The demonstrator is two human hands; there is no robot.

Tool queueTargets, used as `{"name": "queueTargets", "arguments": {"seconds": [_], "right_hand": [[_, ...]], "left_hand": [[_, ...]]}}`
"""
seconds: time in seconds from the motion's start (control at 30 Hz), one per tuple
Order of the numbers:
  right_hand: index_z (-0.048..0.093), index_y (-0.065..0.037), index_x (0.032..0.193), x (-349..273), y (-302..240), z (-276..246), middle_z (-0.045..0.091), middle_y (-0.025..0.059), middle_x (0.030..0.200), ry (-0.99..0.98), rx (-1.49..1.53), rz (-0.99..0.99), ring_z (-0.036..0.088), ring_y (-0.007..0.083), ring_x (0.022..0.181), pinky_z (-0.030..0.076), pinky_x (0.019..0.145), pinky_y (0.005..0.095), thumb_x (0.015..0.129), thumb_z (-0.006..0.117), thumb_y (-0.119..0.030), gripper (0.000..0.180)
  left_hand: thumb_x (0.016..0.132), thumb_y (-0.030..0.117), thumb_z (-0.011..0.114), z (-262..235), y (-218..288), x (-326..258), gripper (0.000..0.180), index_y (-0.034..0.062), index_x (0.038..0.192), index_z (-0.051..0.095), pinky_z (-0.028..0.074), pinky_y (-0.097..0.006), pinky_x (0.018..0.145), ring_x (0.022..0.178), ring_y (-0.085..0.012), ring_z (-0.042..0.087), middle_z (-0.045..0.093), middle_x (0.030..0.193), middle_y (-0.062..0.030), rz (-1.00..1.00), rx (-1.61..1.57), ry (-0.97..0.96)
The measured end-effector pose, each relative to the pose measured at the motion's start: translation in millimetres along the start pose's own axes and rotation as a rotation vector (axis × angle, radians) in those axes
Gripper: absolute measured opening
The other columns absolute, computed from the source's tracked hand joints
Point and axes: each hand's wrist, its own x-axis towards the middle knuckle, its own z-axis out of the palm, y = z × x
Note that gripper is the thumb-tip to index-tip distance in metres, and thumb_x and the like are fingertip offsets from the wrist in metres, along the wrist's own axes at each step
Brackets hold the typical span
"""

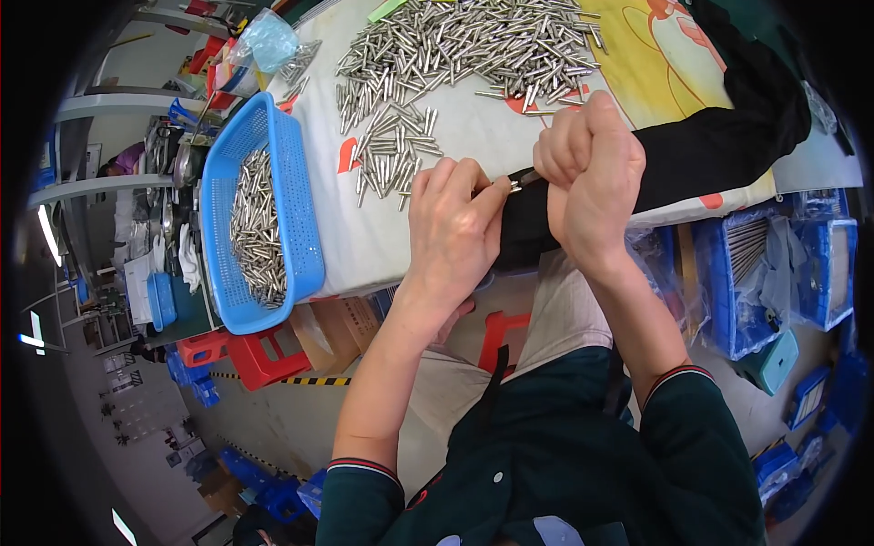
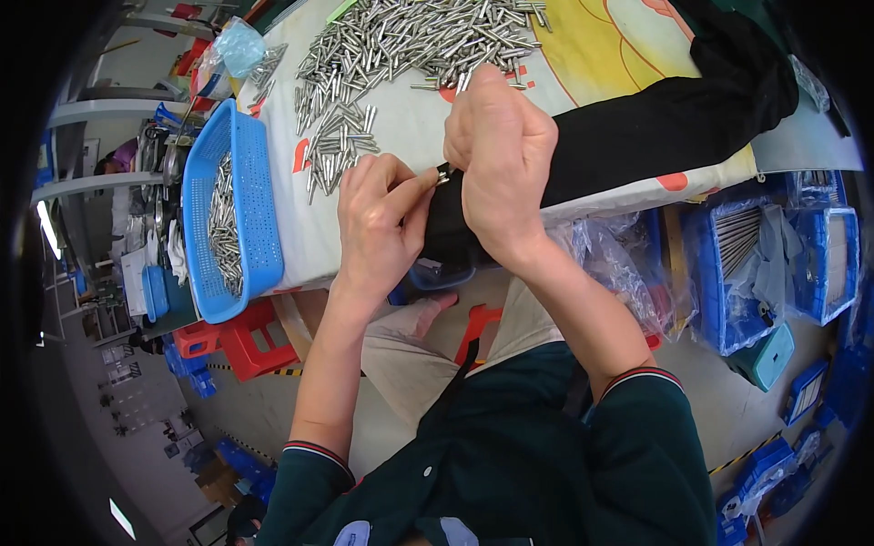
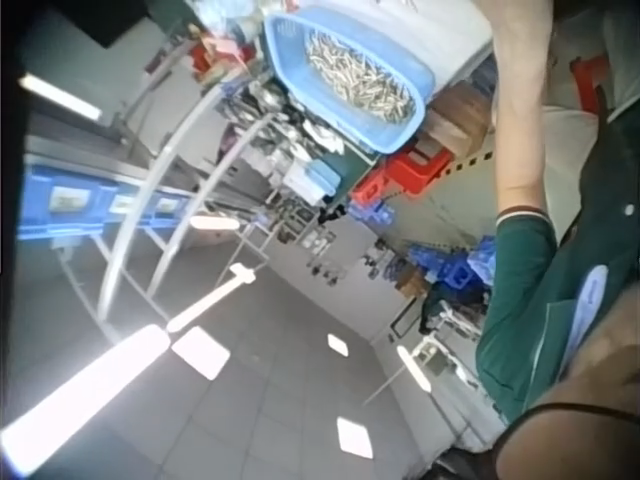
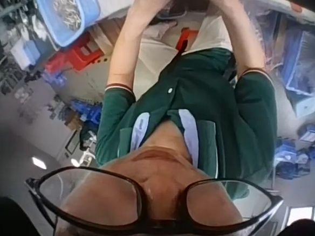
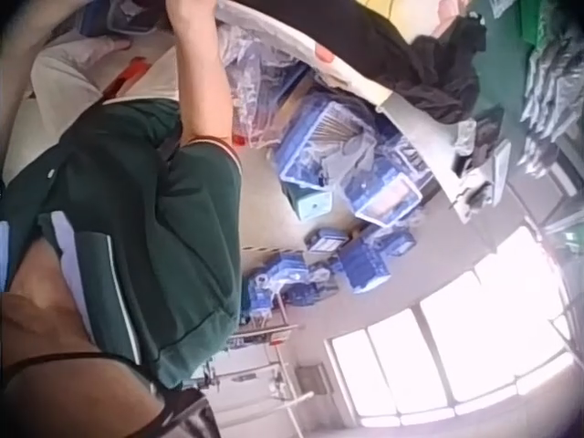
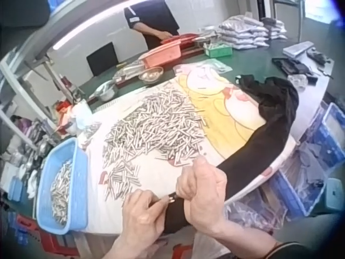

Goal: Assembling small metal components into a fabric sleeve at a workbench.

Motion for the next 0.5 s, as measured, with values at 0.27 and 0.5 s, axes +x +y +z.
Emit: {"name": "queueTargets", "arguments": {"seconds": [0.27,0.5], "right_hand": [[0.027,-0.011,0.057,3,-9,-11,0.025,-0.0019,0.048,0.078,0.047,0.081,0.016,0.0073,0.042,0.018,0.042,0.0253,0.098,0.034,-0.026,0.044],[0.028,-0.011,0.056,4,-9,-7,0.026,-0.0018,0.046,0.060,0.046,0.133,0.016,0.0073,0.041,0.018,0.042,0.0256,0.097,0.035,-0.025,0.044]], "left_hand": [[0.066,0.000,0.067,1,1,2,0.015,0.0036,0.080,0.066,0.035,-0.033,0.063,0.068,-0.0197,0.047,0.047,0.068,-0.0032,0.008,0.008,0.002],[0.066,0.000,0.067,1,2,1,0.014,0.0037,0.080,0.066,0.035,-0.033,0.062,0.068,-0.0194,0.047,0.047,0.068,-0.0031,-0.002,0.013,0.005]]}}
